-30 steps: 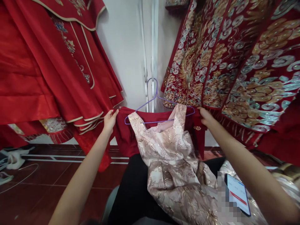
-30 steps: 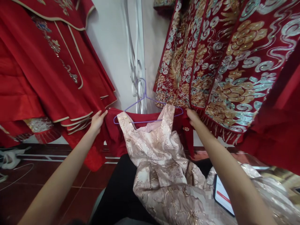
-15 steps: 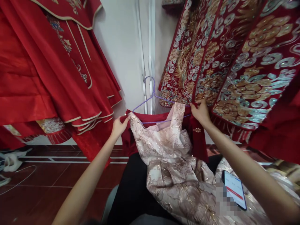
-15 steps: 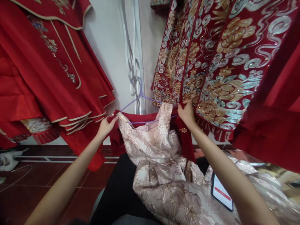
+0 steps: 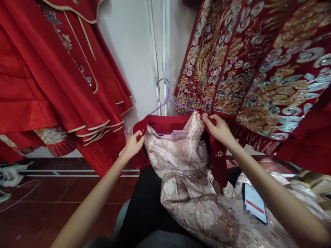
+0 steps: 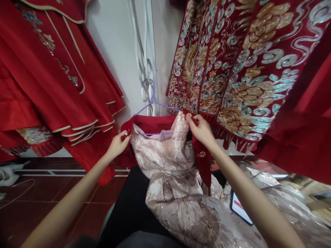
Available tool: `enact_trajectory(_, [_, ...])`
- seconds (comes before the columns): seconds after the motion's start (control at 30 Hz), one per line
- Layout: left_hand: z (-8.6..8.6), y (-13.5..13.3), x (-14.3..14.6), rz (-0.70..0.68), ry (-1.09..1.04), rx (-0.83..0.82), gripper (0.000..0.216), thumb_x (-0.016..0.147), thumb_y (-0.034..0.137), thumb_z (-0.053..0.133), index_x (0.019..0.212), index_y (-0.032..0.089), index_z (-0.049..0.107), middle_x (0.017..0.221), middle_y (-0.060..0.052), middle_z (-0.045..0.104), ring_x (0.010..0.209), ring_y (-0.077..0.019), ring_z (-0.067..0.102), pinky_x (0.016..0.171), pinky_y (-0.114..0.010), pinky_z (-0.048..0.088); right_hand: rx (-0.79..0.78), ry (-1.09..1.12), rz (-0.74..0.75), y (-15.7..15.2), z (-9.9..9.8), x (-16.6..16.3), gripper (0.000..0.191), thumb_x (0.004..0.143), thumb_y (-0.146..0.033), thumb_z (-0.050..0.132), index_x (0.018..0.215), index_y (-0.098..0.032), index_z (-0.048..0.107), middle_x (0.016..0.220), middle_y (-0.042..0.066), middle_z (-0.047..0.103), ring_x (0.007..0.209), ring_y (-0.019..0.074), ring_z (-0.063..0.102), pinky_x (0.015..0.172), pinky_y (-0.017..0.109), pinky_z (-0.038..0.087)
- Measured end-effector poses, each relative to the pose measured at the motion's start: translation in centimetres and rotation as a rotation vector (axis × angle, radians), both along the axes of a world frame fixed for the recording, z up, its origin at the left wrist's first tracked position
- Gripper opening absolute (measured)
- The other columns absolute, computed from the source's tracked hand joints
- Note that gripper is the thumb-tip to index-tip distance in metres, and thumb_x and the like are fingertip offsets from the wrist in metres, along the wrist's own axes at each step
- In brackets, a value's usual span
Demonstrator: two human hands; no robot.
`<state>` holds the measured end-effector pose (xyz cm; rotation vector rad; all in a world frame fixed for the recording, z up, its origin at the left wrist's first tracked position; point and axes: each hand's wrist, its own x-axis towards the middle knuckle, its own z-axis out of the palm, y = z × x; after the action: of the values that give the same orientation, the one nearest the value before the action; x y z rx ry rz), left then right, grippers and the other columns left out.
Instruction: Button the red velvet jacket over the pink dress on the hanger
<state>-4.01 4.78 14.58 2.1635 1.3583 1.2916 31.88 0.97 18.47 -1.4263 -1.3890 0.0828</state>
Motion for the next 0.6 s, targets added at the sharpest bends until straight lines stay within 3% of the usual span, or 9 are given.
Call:
enact_trajectory(0.07, [-0.5, 0.4, 0.9, -0.018, 0.046, -0.083, 0.015, 0.081, 0.029, 0.046, 0.076, 0.017, 0.054, 0.069, 0.001, 0.057, 0.066, -0.0149, 0.052, 0.070, -0.026, 0.042, -0.102, -0.026, 0.026, 0.2, -1.2, -0.9, 0.038, 0.081, -0.057, 0.052, 0.077, -0.019, 0.054, 0.074, 0.003, 0.061, 0.069, 0.0185, 0.055, 0.070, 0.031, 0.040])
enact_trajectory(0.17, [0.2, 0.4, 3.7, -0.063, 0.029, -0.116, 0.018, 0.083, 0.030, 0.044, 0.079, 0.017, 0.055, 0.076, -0.002, 0.063, 0.073, -0.0177, 0.057, 0.077, -0.029, 0.044, -0.089, 0.029, 0.130, 1.0, -2.4, -3.4, 0.037, 0.087, -0.054, 0.044, 0.082, -0.019, 0.055, 0.082, 0.005, 0.064, 0.079, 0.0206, 0.058, 0.077, 0.032, 0.042])
enact_trajectory(0.3, [1.1, -1.4, 7.1, -0.157, -0.024, -0.085, 0.022, 0.087, 0.032, 0.042, 0.077, 0.016, 0.054, 0.079, -0.005, 0.065, 0.076, -0.0179, 0.060, 0.077, -0.029, 0.045, -0.047, 0.052, 0.384, 0.5, -3.7, -9.1, 0.031, 0.090, -0.049, 0.040, 0.086, -0.021, 0.052, 0.086, 0.003, 0.063, 0.083, 0.0195, 0.059, 0.080, 0.031, 0.043])
enact_trajectory(0.43, [0.9, -3.3, 7.2, -0.272, 0.107, -0.116, 0.019, 0.087, 0.031, 0.043, 0.090, 0.017, 0.057, 0.089, -0.007, 0.067, 0.082, -0.0200, 0.063, 0.076, -0.029, 0.046, -0.138, 0.044, 0.649, -1.8, -4.3, -13.2, 0.028, 0.092, -0.047, 0.039, 0.087, -0.022, 0.049, 0.080, 0.000, 0.060, 0.074, 0.0165, 0.059, 0.073, 0.029, 0.046])
enact_trajectory(0.53, [1.3, -4.1, 6.4, -0.185, 0.347, -0.143, 0.014, 0.084, 0.028, 0.047, 0.086, 0.018, 0.058, 0.081, -0.008, 0.067, 0.076, -0.0230, 0.064, 0.069, -0.031, 0.046, -0.124, -0.018, 0.704, -3.2, -3.5, -13.2, 0.024, 0.092, -0.043, 0.042, 0.087, -0.022, 0.051, 0.080, 0.000, 0.058, 0.074, 0.0155, 0.058, 0.073, 0.029, 0.047])
enact_trajectory(0.6, [1.6, -4.3, 6.3, -0.067, 0.411, -0.078, 0.010, 0.082, 0.027, 0.051, 0.081, 0.019, 0.057, 0.078, -0.007, 0.066, 0.073, -0.0237, 0.063, 0.066, -0.031, 0.044, -0.044, -0.101, 0.606, -3.9, -2.7, -12.5, 0.019, 0.088, -0.039, 0.050, 0.083, -0.021, 0.053, 0.087, 0.003, 0.055, 0.080, 0.0169, 0.057, 0.073, 0.030, 0.048])
